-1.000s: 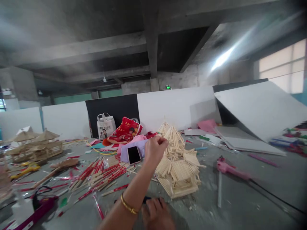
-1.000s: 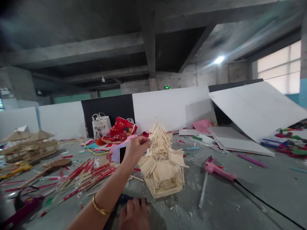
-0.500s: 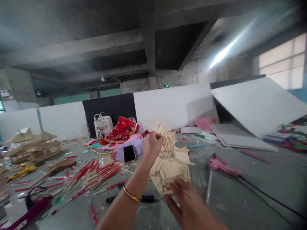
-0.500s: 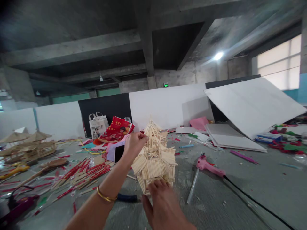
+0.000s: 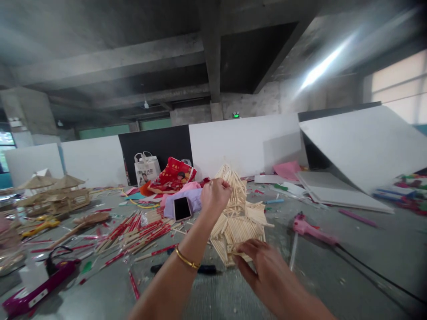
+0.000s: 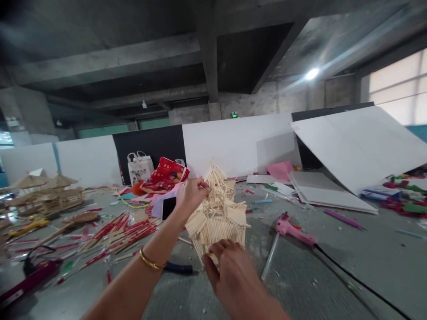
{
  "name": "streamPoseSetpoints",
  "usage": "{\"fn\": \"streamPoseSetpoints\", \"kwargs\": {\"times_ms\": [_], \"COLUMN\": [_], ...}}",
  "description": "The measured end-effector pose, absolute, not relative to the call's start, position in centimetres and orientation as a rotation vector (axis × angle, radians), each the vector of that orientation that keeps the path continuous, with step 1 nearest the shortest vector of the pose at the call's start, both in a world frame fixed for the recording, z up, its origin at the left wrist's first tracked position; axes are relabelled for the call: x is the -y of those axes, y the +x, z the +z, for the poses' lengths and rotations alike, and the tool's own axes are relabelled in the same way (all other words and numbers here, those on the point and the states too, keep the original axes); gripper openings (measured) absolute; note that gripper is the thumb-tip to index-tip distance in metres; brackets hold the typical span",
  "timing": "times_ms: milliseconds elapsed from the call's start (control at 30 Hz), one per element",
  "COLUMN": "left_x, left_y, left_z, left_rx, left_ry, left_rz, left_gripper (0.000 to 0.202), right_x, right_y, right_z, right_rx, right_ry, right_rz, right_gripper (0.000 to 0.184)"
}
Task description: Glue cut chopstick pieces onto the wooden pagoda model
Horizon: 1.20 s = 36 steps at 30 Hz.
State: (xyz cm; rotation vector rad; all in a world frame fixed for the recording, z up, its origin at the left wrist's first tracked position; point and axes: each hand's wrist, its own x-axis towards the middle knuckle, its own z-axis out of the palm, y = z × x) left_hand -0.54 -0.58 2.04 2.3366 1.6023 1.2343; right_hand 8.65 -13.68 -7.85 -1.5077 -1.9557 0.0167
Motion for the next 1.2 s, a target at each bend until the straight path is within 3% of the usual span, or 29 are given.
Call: {"fn": "streamPoseSetpoints", "kwargs": {"times_ms": [800, 1200], "left_x": [1.0, 0.8], "left_y": [-0.4, -0.5], "left_z": [2.6, 3.0], "left_rx": [-1.641, -1.638], "left_ry": [2.343, 2.355], "left_rz": [1.201, 1.182], "left_gripper": [0.016, 0.016], "right_x": [14.2, 14.6], "right_y": [10.2, 11.0], "right_z": [-11.4, -12.2], "right_rx": [1.953, 2.005], "right_ry": [-1.383, -1.433], "right_rz": [-0.154, -0.083], "right_gripper": [0.013, 0.016]}}
